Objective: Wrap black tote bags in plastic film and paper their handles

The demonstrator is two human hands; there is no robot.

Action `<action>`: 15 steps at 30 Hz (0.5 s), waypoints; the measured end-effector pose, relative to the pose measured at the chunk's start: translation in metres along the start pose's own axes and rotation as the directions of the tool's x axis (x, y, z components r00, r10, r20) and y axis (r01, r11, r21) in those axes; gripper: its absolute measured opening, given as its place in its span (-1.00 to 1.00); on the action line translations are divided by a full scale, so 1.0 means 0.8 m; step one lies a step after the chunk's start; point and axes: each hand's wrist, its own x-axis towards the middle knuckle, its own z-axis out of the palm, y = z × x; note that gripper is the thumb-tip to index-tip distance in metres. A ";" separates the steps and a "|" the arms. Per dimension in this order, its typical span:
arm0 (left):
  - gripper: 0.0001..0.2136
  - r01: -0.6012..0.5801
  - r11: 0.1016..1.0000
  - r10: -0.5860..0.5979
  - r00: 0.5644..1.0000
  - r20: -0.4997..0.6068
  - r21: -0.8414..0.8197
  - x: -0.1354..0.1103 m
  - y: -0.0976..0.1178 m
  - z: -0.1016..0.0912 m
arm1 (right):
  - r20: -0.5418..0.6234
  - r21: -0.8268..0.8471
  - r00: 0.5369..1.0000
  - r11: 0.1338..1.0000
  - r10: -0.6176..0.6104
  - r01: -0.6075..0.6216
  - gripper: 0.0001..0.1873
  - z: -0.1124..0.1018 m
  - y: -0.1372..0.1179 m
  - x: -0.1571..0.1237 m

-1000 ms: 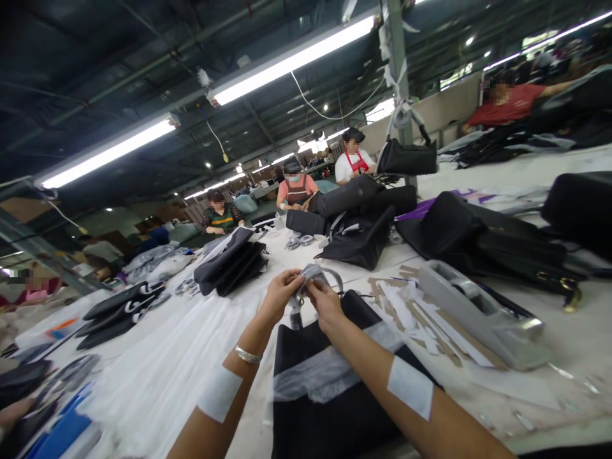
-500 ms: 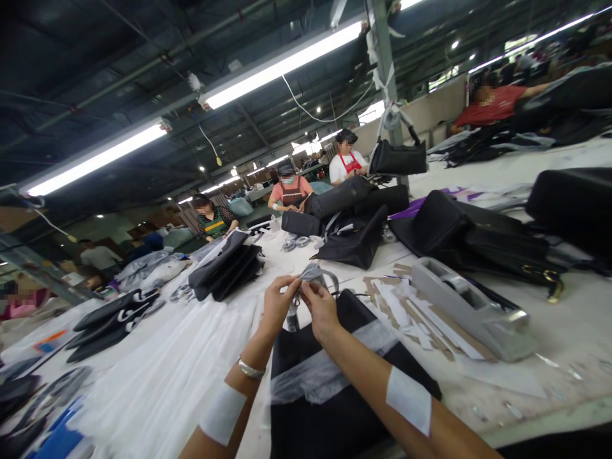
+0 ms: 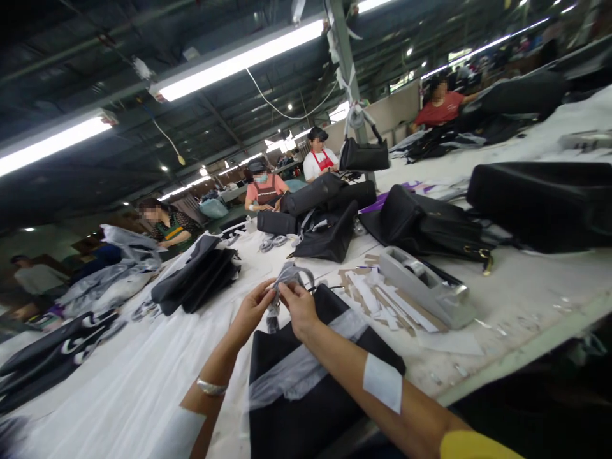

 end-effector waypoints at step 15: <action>-0.45 0.036 0.969 -0.091 0.972 -0.219 -0.243 -0.029 -0.014 0.025 | 0.213 -0.963 0.977 0.170 0.009 0.209 -0.82 -0.163 -0.149 0.056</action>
